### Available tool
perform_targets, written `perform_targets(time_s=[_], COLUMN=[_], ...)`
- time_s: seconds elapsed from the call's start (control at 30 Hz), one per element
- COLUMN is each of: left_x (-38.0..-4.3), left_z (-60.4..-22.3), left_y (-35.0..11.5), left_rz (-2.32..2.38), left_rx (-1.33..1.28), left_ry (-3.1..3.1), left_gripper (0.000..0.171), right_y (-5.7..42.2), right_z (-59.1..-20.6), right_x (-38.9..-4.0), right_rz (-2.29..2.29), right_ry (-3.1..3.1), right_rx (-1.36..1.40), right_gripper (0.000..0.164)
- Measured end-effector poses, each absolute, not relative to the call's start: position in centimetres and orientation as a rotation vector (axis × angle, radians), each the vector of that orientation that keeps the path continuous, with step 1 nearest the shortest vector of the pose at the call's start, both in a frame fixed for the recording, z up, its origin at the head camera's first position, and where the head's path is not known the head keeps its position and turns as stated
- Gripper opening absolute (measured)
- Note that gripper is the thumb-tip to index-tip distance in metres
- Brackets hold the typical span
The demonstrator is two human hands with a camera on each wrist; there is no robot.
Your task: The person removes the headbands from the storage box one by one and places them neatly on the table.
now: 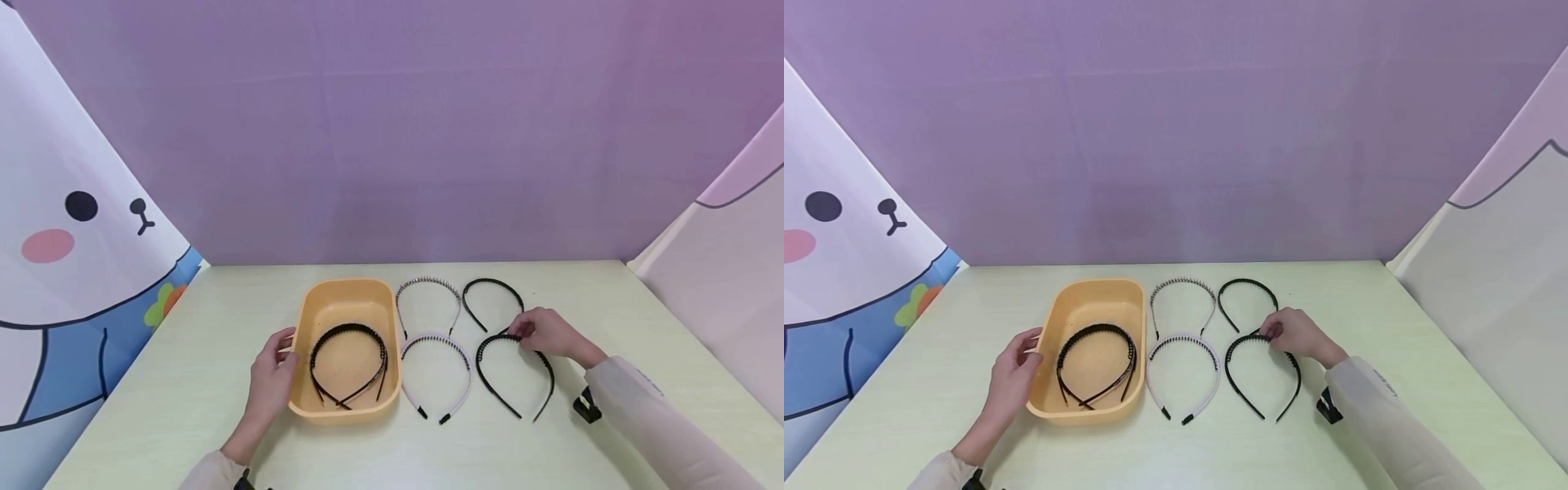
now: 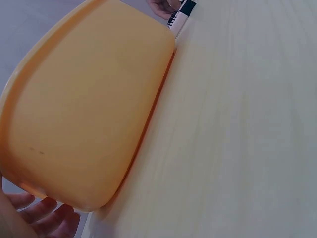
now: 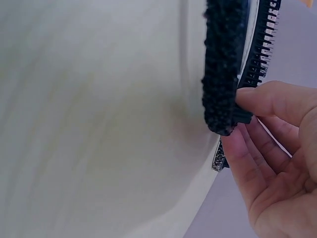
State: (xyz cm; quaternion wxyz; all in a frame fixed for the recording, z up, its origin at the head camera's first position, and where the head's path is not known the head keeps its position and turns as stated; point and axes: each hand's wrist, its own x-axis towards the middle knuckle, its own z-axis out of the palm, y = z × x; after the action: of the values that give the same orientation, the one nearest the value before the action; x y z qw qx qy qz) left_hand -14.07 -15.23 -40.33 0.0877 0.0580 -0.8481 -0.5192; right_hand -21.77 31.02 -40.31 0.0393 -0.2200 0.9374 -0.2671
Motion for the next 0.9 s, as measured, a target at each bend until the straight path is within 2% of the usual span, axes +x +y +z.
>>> perform_targets(time_s=[0.9], left_x=[-14.11], left_z=[-40.34], left_y=[-15.26], left_rz=[-1.561], left_rx=[0.179], left_ry=[-2.527], left_gripper=[0.042], right_y=[30.86], right_z=[-40.12], right_x=[-21.47], right_rz=[-0.842], right_ry=[2.857], right_rx=[-0.627], right_gripper=[0.019])
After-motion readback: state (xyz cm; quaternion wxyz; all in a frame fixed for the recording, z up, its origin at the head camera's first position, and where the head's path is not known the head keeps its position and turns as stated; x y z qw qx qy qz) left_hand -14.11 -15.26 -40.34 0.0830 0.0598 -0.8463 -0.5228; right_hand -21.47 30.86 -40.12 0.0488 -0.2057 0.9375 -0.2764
